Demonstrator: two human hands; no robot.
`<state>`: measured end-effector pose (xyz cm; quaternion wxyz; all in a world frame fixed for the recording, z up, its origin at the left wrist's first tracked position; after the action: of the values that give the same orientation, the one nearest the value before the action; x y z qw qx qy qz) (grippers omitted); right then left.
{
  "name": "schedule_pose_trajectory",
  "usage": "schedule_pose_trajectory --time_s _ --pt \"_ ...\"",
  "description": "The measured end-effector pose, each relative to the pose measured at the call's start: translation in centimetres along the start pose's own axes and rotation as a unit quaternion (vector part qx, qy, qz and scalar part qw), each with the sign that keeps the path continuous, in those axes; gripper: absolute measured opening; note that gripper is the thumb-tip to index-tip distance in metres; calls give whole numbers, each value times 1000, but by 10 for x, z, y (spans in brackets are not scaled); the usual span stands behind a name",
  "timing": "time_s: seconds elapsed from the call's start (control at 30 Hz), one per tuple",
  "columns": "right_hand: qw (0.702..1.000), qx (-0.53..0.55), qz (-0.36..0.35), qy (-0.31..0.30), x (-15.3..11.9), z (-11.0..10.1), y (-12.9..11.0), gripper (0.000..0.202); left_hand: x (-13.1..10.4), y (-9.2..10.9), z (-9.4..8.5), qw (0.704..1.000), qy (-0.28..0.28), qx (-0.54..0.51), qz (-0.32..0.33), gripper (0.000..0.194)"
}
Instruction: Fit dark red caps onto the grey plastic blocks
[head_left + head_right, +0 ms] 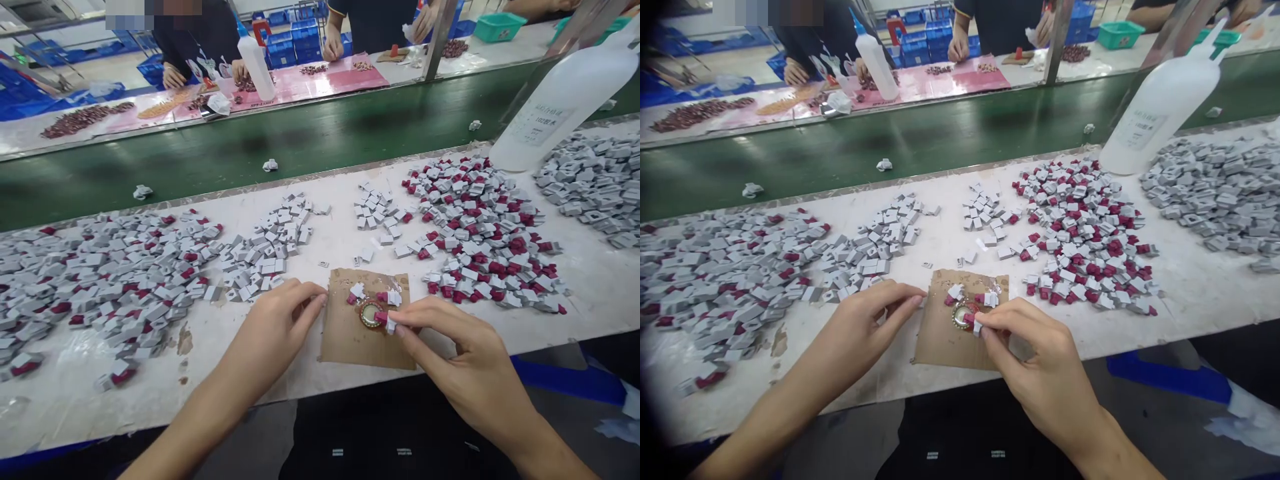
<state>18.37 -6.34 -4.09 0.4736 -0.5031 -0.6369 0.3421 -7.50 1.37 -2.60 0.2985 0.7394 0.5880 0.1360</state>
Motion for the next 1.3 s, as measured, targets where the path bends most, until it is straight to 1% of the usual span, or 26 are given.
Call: schedule_pose_trajectory --time_s 0.13,0.3,0.43,0.53,0.57,0.63,0.67,0.73,0.77,0.83,0.93,1.0,1.13,1.3 --pt "1000 -7 -7 -3 3 1 -3 13 -11 -4 3 1000 -25 -1 -16 31" --pt "1000 -10 -6 -3 4 1 -4 13 -10 -11 3 999 -40 -20 -7 32" --pt "999 19 18 21 3 -4 -2 15 -8 -15 3 998 -20 -60 -3 24" --pt "994 80 55 41 5 -7 4 16 -7 -8 3 991 5 -130 3 18" --pt "990 113 72 44 6 -8 6 15 -6 -3 5 985 3 -173 -4 18" --pt "975 183 107 61 9 -9 11 11 -3 9 10 960 -25 -279 -29 18" --pt "967 211 122 75 11 -9 14 9 -1 17 13 941 -47 -333 -42 19" --pt "953 247 144 100 15 -10 17 12 4 33 21 899 -84 -427 -55 22" --pt "948 260 151 106 17 -10 18 15 7 40 25 881 -100 -459 -55 22" --pt "938 289 166 96 19 -10 19 17 11 51 32 858 -126 -496 -54 22" --pt "921 334 184 86 20 -9 19 13 15 58 38 848 -156 -503 -64 24" --pt "915 347 187 87 20 -10 20 12 16 59 39 849 -157 -499 -68 24" --pt "927 317 177 97 20 -11 20 14 16 60 36 855 -157 -491 -62 23" --pt "938 284 165 108 20 -11 23 16 18 62 34 847 -166 -500 -67 21"
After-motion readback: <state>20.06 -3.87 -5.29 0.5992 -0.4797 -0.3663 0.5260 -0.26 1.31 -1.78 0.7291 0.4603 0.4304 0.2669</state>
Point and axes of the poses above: each hand's wrist, its own x-axis towards the middle knuckle, its own z-axis out of the palm, y = z × x, the point moved 2 cm from there along x, towards the middle knuckle, and after that the axes turned 5 degrees about -z, right-handed, at the moved point
